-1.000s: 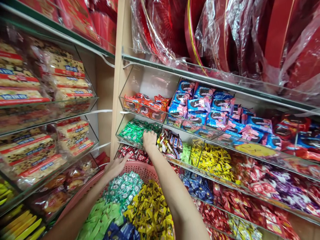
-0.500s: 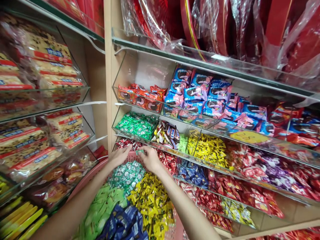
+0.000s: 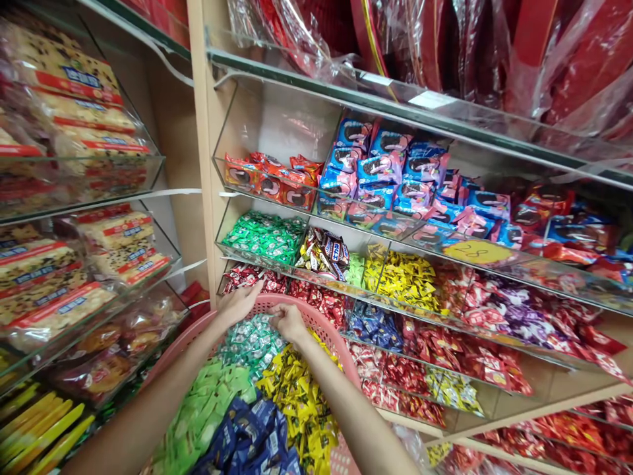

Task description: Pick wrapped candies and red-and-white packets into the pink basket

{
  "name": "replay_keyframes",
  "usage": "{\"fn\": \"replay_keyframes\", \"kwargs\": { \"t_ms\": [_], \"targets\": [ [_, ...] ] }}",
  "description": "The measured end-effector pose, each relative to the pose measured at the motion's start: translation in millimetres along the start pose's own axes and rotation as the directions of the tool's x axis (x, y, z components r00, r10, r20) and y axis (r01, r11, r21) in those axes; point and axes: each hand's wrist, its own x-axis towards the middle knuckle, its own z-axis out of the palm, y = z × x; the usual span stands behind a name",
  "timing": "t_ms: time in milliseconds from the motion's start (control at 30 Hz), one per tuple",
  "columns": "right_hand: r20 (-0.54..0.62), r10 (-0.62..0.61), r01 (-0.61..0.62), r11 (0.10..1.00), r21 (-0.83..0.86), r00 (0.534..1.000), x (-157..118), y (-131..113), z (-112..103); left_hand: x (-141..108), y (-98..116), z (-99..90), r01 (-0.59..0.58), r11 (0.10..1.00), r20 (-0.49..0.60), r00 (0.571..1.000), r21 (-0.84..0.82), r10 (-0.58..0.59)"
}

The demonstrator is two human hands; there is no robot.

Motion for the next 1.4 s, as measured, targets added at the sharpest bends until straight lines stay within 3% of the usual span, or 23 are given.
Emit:
{"fn": "replay_keyframes", "kwargs": {
  "t_ms": [100,200,267,367,467,567,667,767,1133,1400],
  "targets": [
    [-0.061,-0.136,0.105,0.928,-0.356,0.989,-1.2,-1.7,7.5,-0.8,-4.3,-1.2,0.009,1.0,0.005,1.0,-0.006,-0.009],
    [-0.062,-0.287,0.137,0.62,-0.772,0.956,-10.3,-16.6,11.8,-1.4,-8.6,-1.7,0.016,1.0,0.001,1.0,-0.011,-0.016],
    [-0.03,-0.328,0.119,0.425,-0.898,0.944,-15.2,-36.8,13.3,-1.7,-13.3,-1.4,0.009,1.0,-0.001,1.0,-0.007,-0.009],
    [0.011,-0.414,0.155,0.316,-0.936,0.91,-7.0,-80.0,14.5,-2.2,-23.7,-1.3,0.034,0.999,-0.003,0.999,-0.003,-0.034],
    [0.056,-0.529,0.252,0.305,-0.918,0.847,27.7,-125.1,17.4,-3.7,-34.4,-2.4,0.089,0.996,0.006,0.996,-0.016,-0.089],
    [0.09,-0.58,0.328,0.319,-0.889,0.809,77.0,-154.1,25.6,-5.7,-40.8,-4.4,0.094,0.995,0.009,0.996,-0.033,-0.094],
    [0.112,-0.547,0.342,0.34,-0.876,0.83,117.2,-161.9,37.1,-6.7,-42.1,-7.6,0.1,0.994,0.001,0.995,-0.046,-0.1],
    [0.127,-0.493,0.321,0.332,-0.887,0.861,135.9,-157.6,45.6,-5.8,-41.1,-11.7,0.11,0.992,0.001,0.994,-0.054,-0.11],
    [0.088,-0.56,0.337,0.358,-0.871,0.824,135.8,-150.4,39.8,1.9,-39.0,-12.1,0.111,0.992,0.027,0.994,-0.053,-0.11],
    [-0.001,-0.663,0.422,0.479,-0.77,0.749,110.0,-157.1,29.6,5.4,-29.6,-7.7,0.084,0.995,0.018,0.996,-0.044,-0.083]
  ]
}}
